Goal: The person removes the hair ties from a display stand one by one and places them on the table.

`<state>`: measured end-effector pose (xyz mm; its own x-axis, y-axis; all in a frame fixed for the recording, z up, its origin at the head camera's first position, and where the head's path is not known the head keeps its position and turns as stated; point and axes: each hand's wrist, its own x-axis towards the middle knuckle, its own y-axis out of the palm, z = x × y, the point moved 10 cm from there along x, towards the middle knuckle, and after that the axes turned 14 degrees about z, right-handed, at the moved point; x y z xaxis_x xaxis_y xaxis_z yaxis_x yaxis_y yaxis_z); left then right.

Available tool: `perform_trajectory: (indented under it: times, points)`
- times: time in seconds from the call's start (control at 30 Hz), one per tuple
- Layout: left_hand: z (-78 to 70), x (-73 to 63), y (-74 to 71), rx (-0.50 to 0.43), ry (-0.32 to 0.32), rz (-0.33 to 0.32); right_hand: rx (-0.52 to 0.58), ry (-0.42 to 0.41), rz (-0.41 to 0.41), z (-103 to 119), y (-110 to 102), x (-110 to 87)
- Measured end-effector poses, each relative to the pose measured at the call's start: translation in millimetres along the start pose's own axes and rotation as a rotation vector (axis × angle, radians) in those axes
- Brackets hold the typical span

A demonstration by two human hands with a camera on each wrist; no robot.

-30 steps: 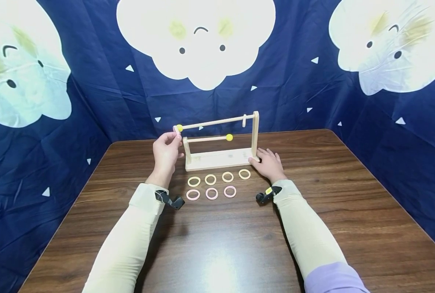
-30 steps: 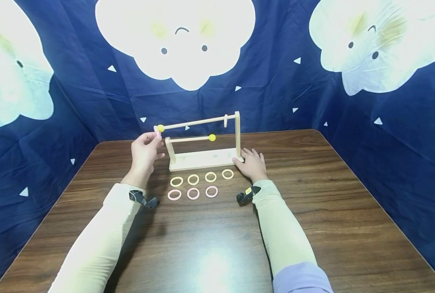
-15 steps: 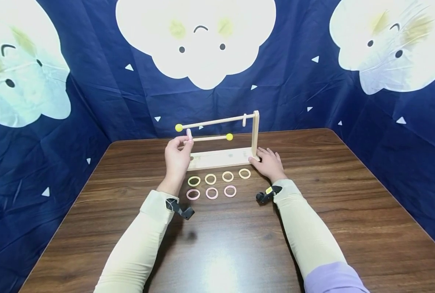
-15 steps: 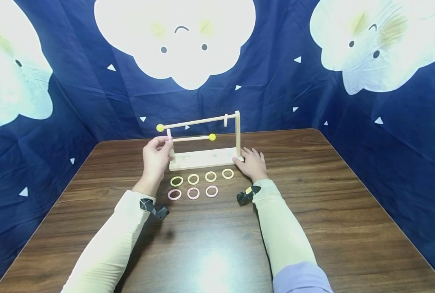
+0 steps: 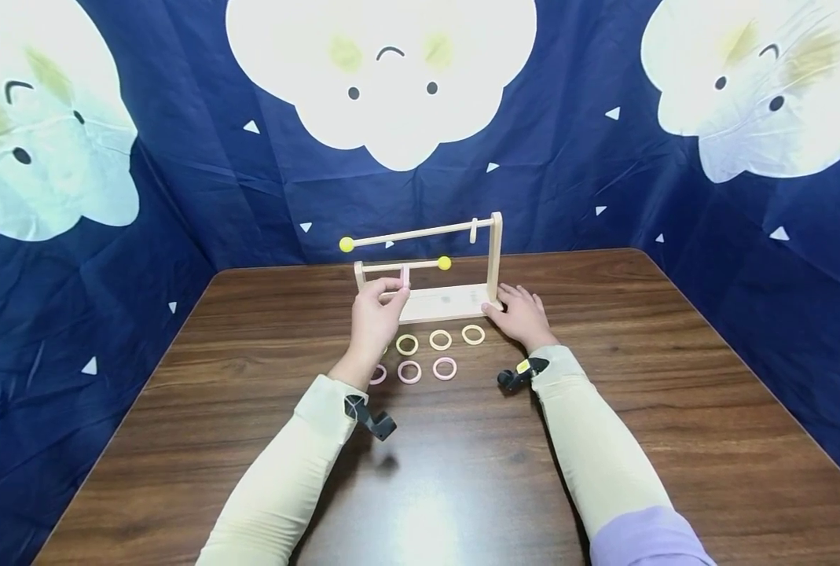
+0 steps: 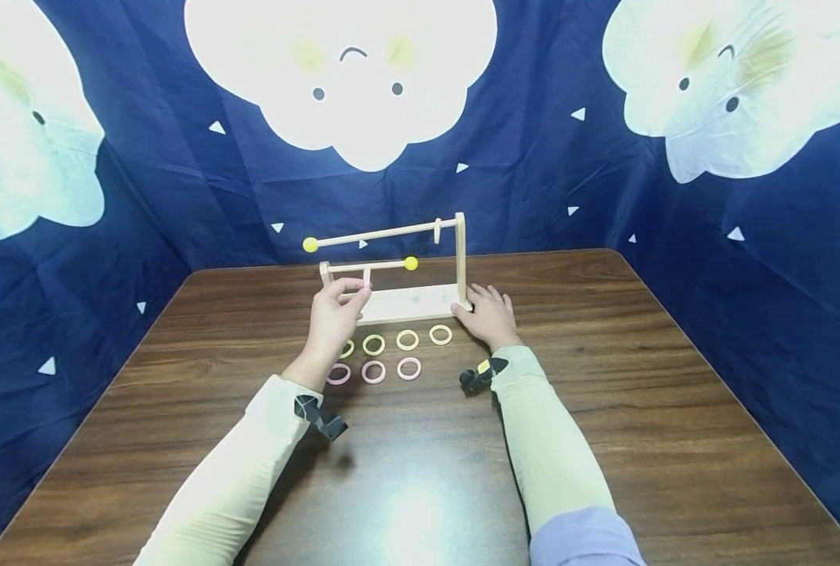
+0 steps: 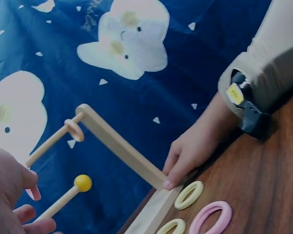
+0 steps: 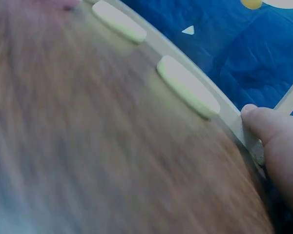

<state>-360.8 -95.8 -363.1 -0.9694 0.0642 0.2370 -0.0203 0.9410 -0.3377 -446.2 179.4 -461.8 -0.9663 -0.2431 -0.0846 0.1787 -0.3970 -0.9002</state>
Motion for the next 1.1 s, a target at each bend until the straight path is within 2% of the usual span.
perform_trajectory:
  times: [0.13,0.37,0.57,0.73,0.9,1.0,1.1]
  points:
    - [-2.1,-3.0,9.8,0.052,0.014,0.034,0.009,-0.012,0.029,-1.0,-0.5,2.2]
    - [-4.8,-5.0,25.6,0.115,0.066,0.095,0.052,-0.050,0.155,-1.0,2.7,9.9]
    - [-0.9,-7.7,46.6,0.229,0.036,0.182,0.102,-0.065,0.272,2.1,2.2,8.3]
    - [-4.6,-11.5,65.0,0.309,0.044,0.274,0.127,-0.035,0.360,3.0,-2.2,6.8]
    - [-4.6,-14.6,82.4,0.398,0.025,0.363,0.117,-0.013,0.434,1.9,-5.9,5.5]
    - [-4.9,-16.4,92.7,0.490,0.048,0.398,0.111,-0.025,0.458,1.2,-6.8,6.4]
    - [-7.8,-18.5,102.1,0.591,0.112,0.424,0.113,-0.035,0.481,0.3,-6.4,7.0]
